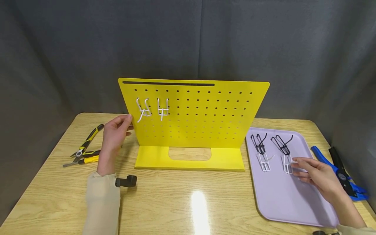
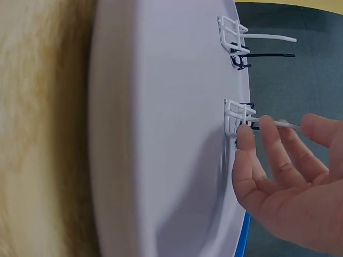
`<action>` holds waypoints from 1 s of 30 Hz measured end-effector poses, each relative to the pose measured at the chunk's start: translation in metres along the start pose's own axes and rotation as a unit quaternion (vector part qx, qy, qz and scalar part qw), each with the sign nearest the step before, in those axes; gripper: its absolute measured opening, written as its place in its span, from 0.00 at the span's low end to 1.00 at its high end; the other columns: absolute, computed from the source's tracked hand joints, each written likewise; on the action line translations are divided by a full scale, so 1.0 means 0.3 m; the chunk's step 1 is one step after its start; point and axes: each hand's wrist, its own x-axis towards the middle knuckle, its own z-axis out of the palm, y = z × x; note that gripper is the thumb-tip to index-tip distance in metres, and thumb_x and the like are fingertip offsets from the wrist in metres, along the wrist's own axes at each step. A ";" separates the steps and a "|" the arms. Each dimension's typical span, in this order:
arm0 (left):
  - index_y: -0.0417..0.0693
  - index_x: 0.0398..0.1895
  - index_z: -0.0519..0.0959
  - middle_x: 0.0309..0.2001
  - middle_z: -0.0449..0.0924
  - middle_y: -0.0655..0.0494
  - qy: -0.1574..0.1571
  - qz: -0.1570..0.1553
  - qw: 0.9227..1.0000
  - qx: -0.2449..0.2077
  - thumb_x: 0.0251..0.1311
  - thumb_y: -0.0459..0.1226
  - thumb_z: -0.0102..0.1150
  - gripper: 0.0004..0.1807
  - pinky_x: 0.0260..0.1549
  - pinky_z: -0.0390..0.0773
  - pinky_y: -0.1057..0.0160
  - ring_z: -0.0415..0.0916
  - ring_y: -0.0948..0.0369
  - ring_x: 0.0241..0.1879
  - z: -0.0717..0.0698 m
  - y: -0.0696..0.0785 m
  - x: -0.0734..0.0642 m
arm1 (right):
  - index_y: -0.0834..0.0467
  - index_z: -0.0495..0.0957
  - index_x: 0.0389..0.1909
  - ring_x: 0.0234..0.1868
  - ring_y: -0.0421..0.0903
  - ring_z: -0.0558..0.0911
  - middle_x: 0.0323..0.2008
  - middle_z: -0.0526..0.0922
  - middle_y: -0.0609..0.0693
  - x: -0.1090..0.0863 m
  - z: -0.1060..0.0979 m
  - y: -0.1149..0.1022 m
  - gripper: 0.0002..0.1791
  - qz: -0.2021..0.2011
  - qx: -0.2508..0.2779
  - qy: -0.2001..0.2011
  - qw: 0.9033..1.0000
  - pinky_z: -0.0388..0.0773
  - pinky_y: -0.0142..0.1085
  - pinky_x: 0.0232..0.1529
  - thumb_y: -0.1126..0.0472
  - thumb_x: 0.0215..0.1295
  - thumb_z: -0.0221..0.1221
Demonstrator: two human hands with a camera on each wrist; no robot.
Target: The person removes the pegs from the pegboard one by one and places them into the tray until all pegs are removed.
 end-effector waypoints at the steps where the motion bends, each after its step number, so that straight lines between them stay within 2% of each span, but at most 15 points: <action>1: 0.39 0.51 0.80 0.47 0.78 0.44 0.000 0.000 1.000 -0.001 0.68 0.50 0.53 0.23 0.44 0.71 0.56 0.77 0.54 0.44 0.000 0.000 -0.001 | 0.39 0.82 0.41 0.35 0.39 0.86 0.39 0.84 0.33 -0.002 0.000 -0.002 0.17 0.001 -0.017 0.006 1.000 0.80 0.31 0.33 0.63 0.74 0.48; 4: 0.39 0.51 0.80 0.48 0.78 0.44 -0.002 -0.003 1.000 -0.003 0.67 0.50 0.53 0.23 0.45 0.71 0.56 0.77 0.54 0.45 0.000 0.001 -0.002 | 0.35 0.76 0.42 0.33 0.38 0.85 0.36 0.83 0.31 -0.013 -0.001 -0.014 0.14 0.000 -0.094 0.033 0.995 0.79 0.31 0.31 0.60 0.74 0.49; 7: 0.39 0.51 0.80 0.48 0.78 0.44 -0.001 -0.002 1.000 -0.003 0.67 0.50 0.53 0.23 0.45 0.71 0.55 0.77 0.53 0.45 0.000 -0.001 0.000 | 0.35 0.74 0.42 0.30 0.36 0.85 0.33 0.84 0.31 -0.028 0.010 -0.039 0.12 -0.046 -0.150 0.086 0.984 0.78 0.29 0.29 0.59 0.73 0.51; 11: 0.40 0.51 0.80 0.47 0.78 0.46 0.001 0.003 1.000 -0.003 0.67 0.49 0.53 0.23 0.47 0.72 0.52 0.77 0.54 0.45 0.001 -0.005 0.002 | 0.44 0.79 0.42 0.26 0.34 0.85 0.29 0.85 0.34 -0.044 0.069 -0.098 0.12 -0.150 -0.149 0.151 0.966 0.77 0.25 0.27 0.66 0.70 0.54; 13: 0.39 0.51 0.80 0.47 0.78 0.46 0.001 0.004 1.000 -0.002 0.67 0.49 0.54 0.23 0.47 0.72 0.52 0.77 0.53 0.44 0.000 -0.006 0.000 | 0.50 0.81 0.43 0.26 0.34 0.84 0.29 0.86 0.36 -0.049 0.112 -0.135 0.12 -0.184 -0.137 0.158 0.960 0.76 0.23 0.28 0.69 0.68 0.55; 15: 0.39 0.51 0.80 0.46 0.78 0.46 0.002 0.003 1.000 -0.001 0.67 0.49 0.54 0.23 0.46 0.72 0.53 0.77 0.53 0.45 0.000 -0.007 0.000 | 0.55 0.81 0.44 0.27 0.34 0.85 0.30 0.86 0.37 -0.051 0.157 -0.171 0.11 -0.201 -0.139 0.155 0.957 0.77 0.23 0.29 0.71 0.67 0.56; 19: 0.39 0.51 0.79 0.46 0.78 0.45 0.002 0.004 1.000 0.004 0.67 0.50 0.53 0.23 0.45 0.72 0.55 0.77 0.52 0.45 0.000 -0.008 0.000 | 0.58 0.80 0.48 0.29 0.32 0.84 0.31 0.86 0.35 -0.050 0.256 -0.215 0.11 -0.208 -0.197 0.157 0.945 0.76 0.23 0.31 0.69 0.67 0.56; 22: 0.39 0.51 0.80 0.47 0.78 0.45 0.003 0.002 1.000 0.003 0.67 0.49 0.54 0.23 0.43 0.72 0.58 0.77 0.52 0.45 0.000 -0.007 0.001 | 0.61 0.79 0.49 0.30 0.34 0.84 0.32 0.86 0.38 -0.038 0.328 -0.218 0.11 -0.219 -0.178 0.133 0.950 0.77 0.23 0.32 0.69 0.68 0.56; 26: 0.40 0.52 0.79 0.47 0.78 0.46 0.003 -0.007 1.000 0.005 0.67 0.50 0.54 0.23 0.41 0.71 0.61 0.77 0.51 0.46 0.000 -0.007 0.000 | 0.67 0.78 0.48 0.31 0.38 0.85 0.33 0.87 0.45 -0.005 0.425 -0.194 0.10 -0.242 -0.088 0.079 0.963 0.78 0.27 0.33 0.72 0.67 0.54; 28: 0.41 0.52 0.79 0.47 0.78 0.46 0.003 -0.009 1.000 0.008 0.67 0.50 0.54 0.23 0.42 0.71 0.62 0.77 0.50 0.47 0.000 -0.008 0.000 | 0.69 0.77 0.47 0.31 0.39 0.85 0.34 0.86 0.45 0.018 0.484 -0.176 0.10 -0.248 -0.079 0.060 0.963 0.79 0.28 0.33 0.71 0.68 0.54; 30: 0.41 0.52 0.79 0.47 0.78 0.46 0.004 -0.008 1.000 0.006 0.66 0.50 0.54 0.23 0.43 0.72 0.60 0.76 0.48 0.48 -0.001 -0.008 0.001 | 0.69 0.77 0.46 0.31 0.40 0.84 0.33 0.86 0.45 0.041 0.548 -0.162 0.09 -0.251 -0.099 0.043 0.962 0.79 0.29 0.33 0.70 0.69 0.54</action>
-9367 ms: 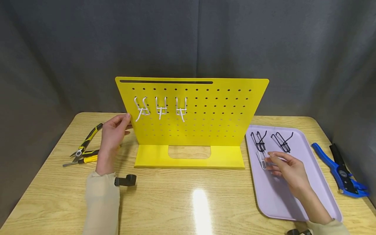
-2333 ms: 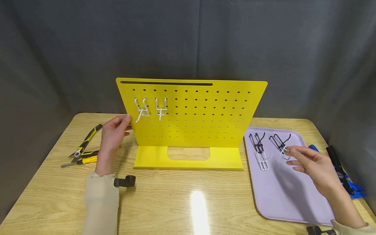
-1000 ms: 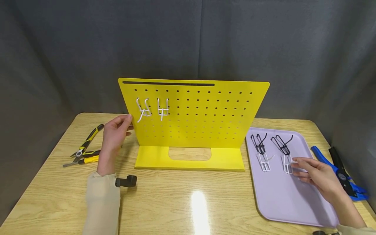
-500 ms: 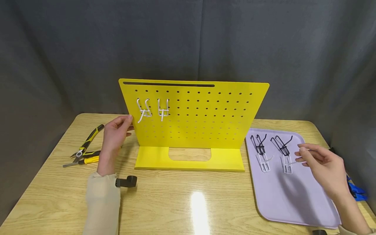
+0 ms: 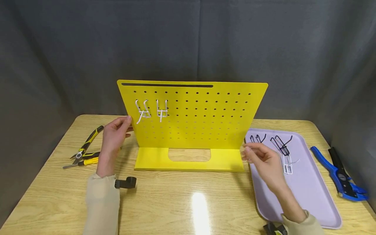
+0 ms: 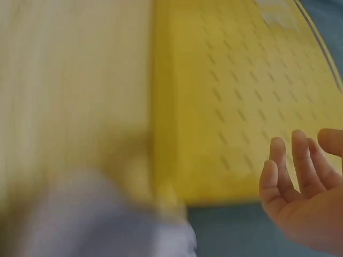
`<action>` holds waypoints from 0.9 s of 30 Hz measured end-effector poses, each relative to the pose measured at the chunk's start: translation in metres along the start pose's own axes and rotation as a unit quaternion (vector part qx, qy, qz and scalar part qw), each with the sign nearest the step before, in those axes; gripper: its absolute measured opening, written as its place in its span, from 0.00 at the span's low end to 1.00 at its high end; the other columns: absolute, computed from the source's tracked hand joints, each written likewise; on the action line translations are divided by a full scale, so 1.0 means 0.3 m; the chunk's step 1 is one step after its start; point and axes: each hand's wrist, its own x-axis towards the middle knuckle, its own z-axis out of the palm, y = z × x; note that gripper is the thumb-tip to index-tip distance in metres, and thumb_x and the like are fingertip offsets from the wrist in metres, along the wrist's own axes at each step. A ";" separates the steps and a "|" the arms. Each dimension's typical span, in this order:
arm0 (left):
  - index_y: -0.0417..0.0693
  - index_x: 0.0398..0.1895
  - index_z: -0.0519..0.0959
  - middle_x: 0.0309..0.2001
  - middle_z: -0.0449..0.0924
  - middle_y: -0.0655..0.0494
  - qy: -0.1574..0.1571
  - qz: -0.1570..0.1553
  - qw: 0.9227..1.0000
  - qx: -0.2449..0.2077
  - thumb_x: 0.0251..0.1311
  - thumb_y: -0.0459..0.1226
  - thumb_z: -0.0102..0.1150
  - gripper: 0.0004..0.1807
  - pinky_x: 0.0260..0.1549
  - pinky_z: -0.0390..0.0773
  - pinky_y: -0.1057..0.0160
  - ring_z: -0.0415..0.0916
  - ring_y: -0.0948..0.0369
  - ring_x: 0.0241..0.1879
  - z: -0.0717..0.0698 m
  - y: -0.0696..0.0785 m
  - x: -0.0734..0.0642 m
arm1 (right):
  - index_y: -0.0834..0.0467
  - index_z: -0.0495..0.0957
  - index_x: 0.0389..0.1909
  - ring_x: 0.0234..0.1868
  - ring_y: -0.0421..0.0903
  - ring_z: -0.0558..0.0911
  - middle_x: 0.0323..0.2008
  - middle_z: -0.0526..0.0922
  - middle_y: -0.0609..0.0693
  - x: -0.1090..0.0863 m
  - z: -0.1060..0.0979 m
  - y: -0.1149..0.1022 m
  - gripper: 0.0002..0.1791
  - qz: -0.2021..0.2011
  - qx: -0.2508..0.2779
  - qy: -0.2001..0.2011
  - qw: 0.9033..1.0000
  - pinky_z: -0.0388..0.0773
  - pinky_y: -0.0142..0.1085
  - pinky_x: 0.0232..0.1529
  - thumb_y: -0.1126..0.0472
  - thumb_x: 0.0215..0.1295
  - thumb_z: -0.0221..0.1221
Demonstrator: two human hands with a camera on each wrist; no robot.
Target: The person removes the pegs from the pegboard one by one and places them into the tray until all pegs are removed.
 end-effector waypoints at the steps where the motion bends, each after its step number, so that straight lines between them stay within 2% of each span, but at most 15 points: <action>1: 0.41 0.52 0.79 0.47 0.78 0.46 0.000 0.000 1.000 -0.001 0.66 0.50 0.54 0.23 0.44 0.72 0.59 0.76 0.48 0.48 0.000 0.000 0.000 | 0.69 0.77 0.46 0.31 0.40 0.84 0.33 0.86 0.44 0.006 0.035 0.001 0.09 -0.001 -0.012 -0.012 1.000 0.79 0.30 0.33 0.69 0.69 0.54; 5: 0.40 0.51 0.79 0.48 0.78 0.46 -0.002 0.004 1.000 -0.005 0.66 0.50 0.54 0.23 0.44 0.71 0.57 0.76 0.48 0.48 0.000 -0.001 0.002 | 0.69 0.78 0.46 0.31 0.42 0.83 0.34 0.85 0.47 0.038 0.159 -0.009 0.10 -0.012 -0.027 -0.050 0.998 0.79 0.34 0.34 0.68 0.69 0.54; 11: 0.40 0.51 0.80 0.47 0.78 0.46 -0.003 0.008 1.000 -0.001 0.67 0.50 0.54 0.23 0.42 0.71 0.59 0.76 0.47 0.48 0.004 0.001 -0.002 | 0.70 0.78 0.46 0.31 0.44 0.83 0.33 0.84 0.58 0.086 0.293 -0.055 0.10 -0.024 0.002 -0.079 0.997 0.80 0.36 0.34 0.68 0.69 0.55; 15: 0.40 0.51 0.80 0.47 0.78 0.46 -0.002 0.007 1.000 -0.003 0.67 0.50 0.54 0.23 0.43 0.71 0.57 0.76 0.47 0.48 0.004 0.001 -0.001 | 0.67 0.79 0.45 0.32 0.46 0.83 0.34 0.84 0.59 0.109 0.371 -0.091 0.09 -0.035 0.019 -0.100 0.994 0.80 0.37 0.36 0.68 0.68 0.56; 22: 0.41 0.51 0.80 0.47 0.79 0.47 0.007 -0.001 1.000 -0.001 0.66 0.50 0.54 0.23 0.43 0.71 0.58 0.77 0.52 0.46 0.000 0.002 -0.001 | 0.64 0.79 0.47 0.33 0.48 0.83 0.36 0.84 0.58 0.146 0.465 -0.151 0.10 -0.054 0.030 -0.127 0.990 0.80 0.37 0.38 0.68 0.66 0.58; 27: 0.40 0.52 0.79 0.47 0.78 0.47 0.001 0.003 1.000 0.000 0.67 0.50 0.54 0.23 0.42 0.72 0.59 0.77 0.50 0.46 -0.002 0.002 -0.002 | 0.65 0.80 0.47 0.33 0.46 0.83 0.39 0.83 0.58 0.183 0.497 -0.195 0.10 -0.054 0.038 -0.118 0.991 0.79 0.37 0.38 0.67 0.67 0.57</action>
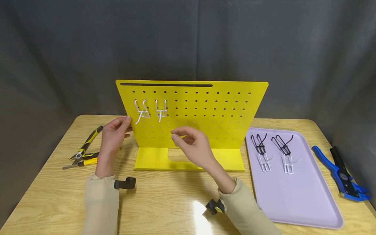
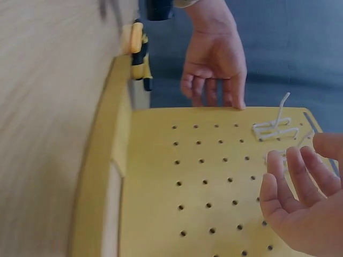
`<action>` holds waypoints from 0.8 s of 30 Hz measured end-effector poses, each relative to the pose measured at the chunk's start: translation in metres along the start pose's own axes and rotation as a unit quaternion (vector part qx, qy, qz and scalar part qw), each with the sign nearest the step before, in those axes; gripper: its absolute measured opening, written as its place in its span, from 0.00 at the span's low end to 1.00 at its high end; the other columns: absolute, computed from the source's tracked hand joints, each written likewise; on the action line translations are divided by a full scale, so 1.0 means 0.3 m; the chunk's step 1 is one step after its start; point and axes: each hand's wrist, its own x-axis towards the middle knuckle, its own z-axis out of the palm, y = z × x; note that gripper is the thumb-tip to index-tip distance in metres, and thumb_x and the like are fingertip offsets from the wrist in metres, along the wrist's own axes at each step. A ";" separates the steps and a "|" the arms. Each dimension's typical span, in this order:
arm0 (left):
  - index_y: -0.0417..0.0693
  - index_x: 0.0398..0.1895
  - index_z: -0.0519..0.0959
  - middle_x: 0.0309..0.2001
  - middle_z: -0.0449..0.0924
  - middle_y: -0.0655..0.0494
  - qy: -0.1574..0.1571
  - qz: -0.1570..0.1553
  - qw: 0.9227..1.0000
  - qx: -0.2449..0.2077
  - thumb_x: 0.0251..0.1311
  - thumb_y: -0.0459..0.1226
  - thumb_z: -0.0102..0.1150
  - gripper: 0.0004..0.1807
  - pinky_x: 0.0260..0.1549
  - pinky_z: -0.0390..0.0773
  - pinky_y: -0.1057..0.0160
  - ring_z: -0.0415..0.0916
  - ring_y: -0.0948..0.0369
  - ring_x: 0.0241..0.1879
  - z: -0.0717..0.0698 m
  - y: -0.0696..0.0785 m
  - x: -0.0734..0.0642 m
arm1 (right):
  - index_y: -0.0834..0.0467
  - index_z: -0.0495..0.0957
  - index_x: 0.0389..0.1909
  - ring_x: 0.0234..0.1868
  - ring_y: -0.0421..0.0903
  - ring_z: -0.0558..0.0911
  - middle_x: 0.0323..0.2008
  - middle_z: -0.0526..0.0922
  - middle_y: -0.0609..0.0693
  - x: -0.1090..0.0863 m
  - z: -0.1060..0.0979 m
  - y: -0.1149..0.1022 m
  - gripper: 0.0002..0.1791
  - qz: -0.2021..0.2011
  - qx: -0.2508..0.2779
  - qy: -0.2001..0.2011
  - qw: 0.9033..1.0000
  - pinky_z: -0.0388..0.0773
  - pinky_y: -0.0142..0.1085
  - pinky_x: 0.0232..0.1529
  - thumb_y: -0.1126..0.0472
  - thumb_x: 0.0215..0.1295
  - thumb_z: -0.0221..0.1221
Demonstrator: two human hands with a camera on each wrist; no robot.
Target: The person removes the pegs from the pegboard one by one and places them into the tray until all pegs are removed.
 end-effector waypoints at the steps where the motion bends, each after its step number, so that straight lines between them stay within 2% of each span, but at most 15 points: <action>1: 0.40 0.52 0.79 0.47 0.78 0.46 -0.002 0.000 1.000 0.001 0.67 0.50 0.54 0.23 0.42 0.71 0.59 0.77 0.49 0.47 0.001 -0.001 0.001 | 0.66 0.80 0.47 0.33 0.45 0.83 0.40 0.83 0.58 0.009 0.004 -0.008 0.10 0.001 0.003 0.003 1.000 0.79 0.37 0.39 0.67 0.67 0.57; 5: 0.42 0.51 0.80 0.47 0.78 0.47 -0.002 -0.007 1.000 0.005 0.66 0.50 0.54 0.23 0.41 0.71 0.61 0.76 0.49 0.48 0.003 -0.003 0.002 | 0.66 0.79 0.48 0.32 0.48 0.84 0.42 0.82 0.57 0.044 0.020 -0.034 0.11 0.003 0.021 0.013 1.000 0.80 0.41 0.39 0.67 0.67 0.58; 9: 0.42 0.51 0.80 0.47 0.78 0.47 0.003 -0.009 1.000 0.004 0.66 0.51 0.54 0.23 0.42 0.72 0.59 0.77 0.51 0.46 0.003 0.000 0.003 | 0.65 0.77 0.51 0.32 0.57 0.83 0.41 0.82 0.58 0.071 0.039 -0.046 0.14 -0.009 0.046 0.014 0.999 0.80 0.43 0.39 0.68 0.66 0.58; 16: 0.41 0.51 0.80 0.47 0.78 0.47 0.001 -0.002 1.000 0.001 0.66 0.51 0.55 0.23 0.45 0.72 0.55 0.77 0.52 0.45 0.003 0.000 0.007 | 0.66 0.74 0.55 0.31 0.53 0.82 0.42 0.81 0.62 0.099 0.063 -0.055 0.16 -0.024 0.065 0.002 0.998 0.80 0.41 0.36 0.70 0.66 0.57; 21: 0.41 0.51 0.80 0.47 0.78 0.46 0.003 -0.003 1.000 -0.002 0.66 0.50 0.55 0.23 0.46 0.72 0.53 0.77 0.47 0.47 0.003 0.000 0.004 | 0.64 0.75 0.55 0.33 0.53 0.83 0.48 0.79 0.65 0.115 0.074 -0.063 0.17 -0.015 0.068 -0.001 0.998 0.79 0.51 0.40 0.68 0.67 0.57; 24: 0.41 0.51 0.80 0.47 0.78 0.46 0.003 -0.003 1.000 -0.005 0.66 0.50 0.55 0.23 0.47 0.72 0.52 0.76 0.46 0.48 0.003 -0.001 0.003 | 0.63 0.75 0.55 0.33 0.57 0.82 0.49 0.79 0.63 0.122 0.079 -0.066 0.16 -0.009 0.067 0.001 0.998 0.78 0.54 0.40 0.67 0.67 0.57</action>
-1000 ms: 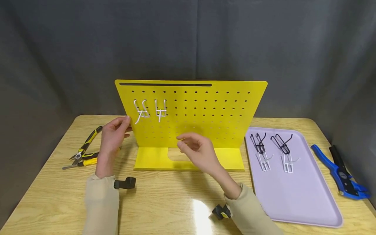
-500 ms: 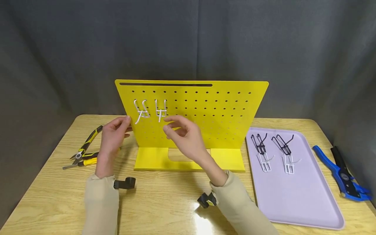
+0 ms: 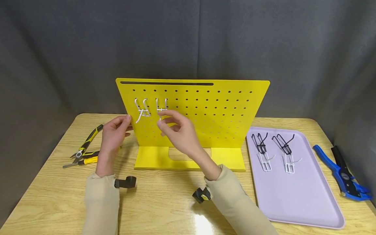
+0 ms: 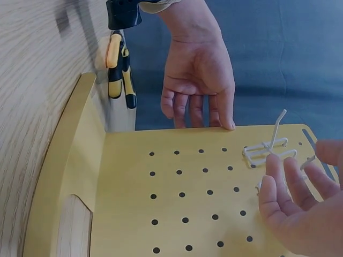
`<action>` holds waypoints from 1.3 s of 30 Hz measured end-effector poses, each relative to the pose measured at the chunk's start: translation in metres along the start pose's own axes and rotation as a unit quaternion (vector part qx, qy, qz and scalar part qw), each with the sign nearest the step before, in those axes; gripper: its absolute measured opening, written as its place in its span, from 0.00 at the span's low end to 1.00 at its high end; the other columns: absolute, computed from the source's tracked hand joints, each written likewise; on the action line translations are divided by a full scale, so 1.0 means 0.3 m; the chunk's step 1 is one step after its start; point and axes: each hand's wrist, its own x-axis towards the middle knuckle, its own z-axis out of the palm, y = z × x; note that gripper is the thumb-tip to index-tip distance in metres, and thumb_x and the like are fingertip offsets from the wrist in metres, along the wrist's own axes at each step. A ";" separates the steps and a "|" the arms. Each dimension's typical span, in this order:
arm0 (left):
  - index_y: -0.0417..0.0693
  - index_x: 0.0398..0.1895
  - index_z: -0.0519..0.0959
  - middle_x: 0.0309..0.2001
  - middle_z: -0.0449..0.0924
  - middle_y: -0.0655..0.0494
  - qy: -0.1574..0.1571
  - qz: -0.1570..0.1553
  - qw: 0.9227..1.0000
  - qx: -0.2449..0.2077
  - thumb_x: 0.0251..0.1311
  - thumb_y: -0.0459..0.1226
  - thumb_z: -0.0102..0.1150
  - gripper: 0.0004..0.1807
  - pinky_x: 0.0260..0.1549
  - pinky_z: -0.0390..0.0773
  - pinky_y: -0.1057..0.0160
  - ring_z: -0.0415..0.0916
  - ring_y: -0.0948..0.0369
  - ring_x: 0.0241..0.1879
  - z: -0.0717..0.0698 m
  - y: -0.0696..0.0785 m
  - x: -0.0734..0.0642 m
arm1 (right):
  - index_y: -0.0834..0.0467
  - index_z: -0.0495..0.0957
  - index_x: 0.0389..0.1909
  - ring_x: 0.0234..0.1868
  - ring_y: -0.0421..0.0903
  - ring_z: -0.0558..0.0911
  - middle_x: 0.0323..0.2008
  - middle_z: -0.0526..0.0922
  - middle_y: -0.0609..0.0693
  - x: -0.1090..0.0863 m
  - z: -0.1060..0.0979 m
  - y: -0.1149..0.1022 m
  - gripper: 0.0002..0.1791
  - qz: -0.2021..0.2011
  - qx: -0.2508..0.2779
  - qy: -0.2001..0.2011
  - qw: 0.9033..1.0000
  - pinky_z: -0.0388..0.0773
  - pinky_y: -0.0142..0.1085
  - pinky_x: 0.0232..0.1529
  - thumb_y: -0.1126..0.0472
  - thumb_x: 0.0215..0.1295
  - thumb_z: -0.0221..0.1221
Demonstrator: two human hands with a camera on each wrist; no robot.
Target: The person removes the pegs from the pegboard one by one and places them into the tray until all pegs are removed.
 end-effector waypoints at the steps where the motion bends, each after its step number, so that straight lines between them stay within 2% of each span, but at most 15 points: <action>1: 0.41 0.51 0.80 0.47 0.78 0.46 0.000 0.000 1.000 -0.001 0.66 0.50 0.55 0.23 0.47 0.71 0.52 0.76 0.46 0.48 0.000 0.000 0.000 | 0.63 0.76 0.54 0.33 0.58 0.82 0.48 0.79 0.62 0.002 0.001 -0.001 0.15 0.003 -0.001 0.001 1.000 0.77 0.54 0.39 0.66 0.68 0.57; 5: 0.41 0.51 0.80 0.47 0.78 0.47 -0.001 -0.002 1.000 -0.001 0.66 0.51 0.55 0.23 0.45 0.72 0.55 0.76 0.46 0.48 0.002 0.003 0.000 | 0.62 0.77 0.53 0.34 0.62 0.82 0.47 0.81 0.57 0.009 0.003 -0.001 0.14 0.017 -0.005 -0.001 1.000 0.78 0.52 0.38 0.64 0.69 0.56; 8: 0.42 0.51 0.80 0.47 0.78 0.47 0.001 -0.003 1.000 0.002 0.66 0.51 0.55 0.23 0.44 0.72 0.57 0.76 0.49 0.47 0.002 0.004 -0.001 | 0.63 0.77 0.53 0.34 0.60 0.83 0.47 0.81 0.55 0.012 0.003 0.002 0.13 0.023 -0.008 -0.007 1.000 0.78 0.50 0.37 0.64 0.70 0.55; 15: 0.41 0.51 0.80 0.47 0.79 0.46 0.002 -0.002 1.000 0.000 0.66 0.49 0.55 0.22 0.46 0.72 0.52 0.77 0.52 0.45 0.001 0.004 -0.001 | 0.63 0.77 0.53 0.34 0.57 0.84 0.50 0.80 0.55 0.015 0.003 0.004 0.13 0.027 -0.014 -0.013 0.999 0.78 0.52 0.38 0.63 0.71 0.54; 20: 0.41 0.51 0.80 0.47 0.79 0.46 -0.001 0.002 1.000 0.000 0.66 0.50 0.55 0.22 0.45 0.72 0.54 0.77 0.49 0.46 0.000 0.003 -0.002 | 0.63 0.78 0.52 0.35 0.57 0.84 0.50 0.80 0.55 0.013 0.004 0.000 0.13 0.027 -0.013 -0.008 1.000 0.77 0.54 0.40 0.64 0.71 0.54; 25: 0.41 0.51 0.80 0.47 0.78 0.46 -0.003 0.003 1.000 0.000 0.66 0.50 0.55 0.22 0.45 0.72 0.56 0.76 0.47 0.48 -0.002 0.003 -0.004 | 0.64 0.79 0.51 0.34 0.52 0.84 0.49 0.81 0.55 0.010 0.007 -0.007 0.12 0.029 -0.007 -0.004 1.000 0.78 0.53 0.40 0.65 0.70 0.54; 33: 0.41 0.52 0.80 0.47 0.78 0.46 -0.007 0.003 1.000 0.004 0.66 0.50 0.54 0.23 0.43 0.72 0.59 0.77 0.53 0.45 -0.001 0.002 -0.005 | 0.64 0.79 0.50 0.35 0.48 0.84 0.50 0.81 0.57 0.009 0.003 0.002 0.12 0.046 0.006 -0.007 0.999 0.78 0.51 0.41 0.65 0.70 0.55; 39: 0.42 0.51 0.80 0.47 0.78 0.46 -0.005 0.004 1.000 0.004 0.66 0.50 0.54 0.22 0.43 0.71 0.59 0.77 0.52 0.45 -0.001 0.003 -0.003 | 0.64 0.78 0.51 0.35 0.49 0.84 0.50 0.81 0.56 0.005 -0.002 -0.007 0.13 0.037 0.016 -0.010 0.999 0.77 0.53 0.42 0.65 0.70 0.54</action>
